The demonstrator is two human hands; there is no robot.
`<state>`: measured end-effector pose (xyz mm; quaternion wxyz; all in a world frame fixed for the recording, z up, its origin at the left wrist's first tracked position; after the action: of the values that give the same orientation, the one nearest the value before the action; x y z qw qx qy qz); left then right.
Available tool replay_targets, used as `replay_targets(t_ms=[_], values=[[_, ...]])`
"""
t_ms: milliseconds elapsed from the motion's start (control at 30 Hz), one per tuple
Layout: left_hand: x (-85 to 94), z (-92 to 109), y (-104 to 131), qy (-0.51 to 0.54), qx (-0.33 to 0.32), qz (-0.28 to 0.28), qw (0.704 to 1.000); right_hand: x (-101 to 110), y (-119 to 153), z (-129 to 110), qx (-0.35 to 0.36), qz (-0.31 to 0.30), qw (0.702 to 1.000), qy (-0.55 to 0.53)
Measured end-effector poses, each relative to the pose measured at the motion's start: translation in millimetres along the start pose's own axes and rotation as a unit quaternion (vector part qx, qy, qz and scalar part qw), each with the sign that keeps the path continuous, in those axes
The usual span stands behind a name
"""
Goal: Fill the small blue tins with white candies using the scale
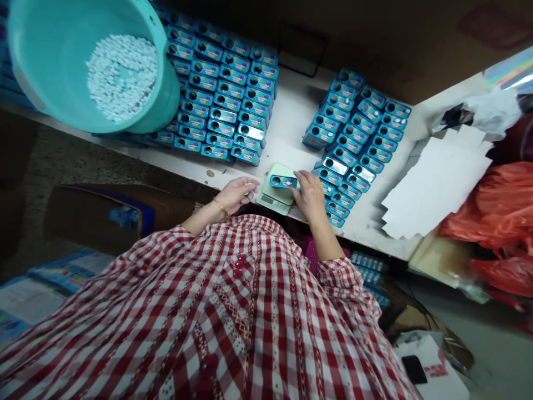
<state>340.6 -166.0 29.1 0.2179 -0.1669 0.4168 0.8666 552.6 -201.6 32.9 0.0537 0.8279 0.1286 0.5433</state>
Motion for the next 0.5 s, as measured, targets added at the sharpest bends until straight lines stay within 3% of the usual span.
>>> replay_targets(t_ms=[100, 200, 333, 500], values=[[-26.0, 20, -20, -0.239, -0.070, -0.024, 0.968, 4, 9, 3, -0.007, 0.025, 1.000, -0.007], [-44.4, 28, -38, -0.382, -0.101, -0.037, 0.918, 3, 20, 5, -0.011, 0.042, 0.999, -0.021], [-50.5, 24, -50, -0.405, -0.094, -0.044, 0.908, -2, 34, 8, -0.017, 0.053, 0.997, -0.046], [-53.2, 21, -49, -0.419, -0.098, -0.052, 0.901, -6, 41, 10, -0.020, 0.059, 0.995, -0.078]])
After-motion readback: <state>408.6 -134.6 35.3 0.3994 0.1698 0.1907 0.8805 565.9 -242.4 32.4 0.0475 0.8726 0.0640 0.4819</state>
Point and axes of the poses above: each hand's wrist, its own y-axis away from the middle knuckle, its own x-axis out of the back of the hand, z = x × y, the point moved 4 cm from there along -y, towards the middle knuckle, and after that the axes turned 14 degrees about -z, right-handed, at the moved point
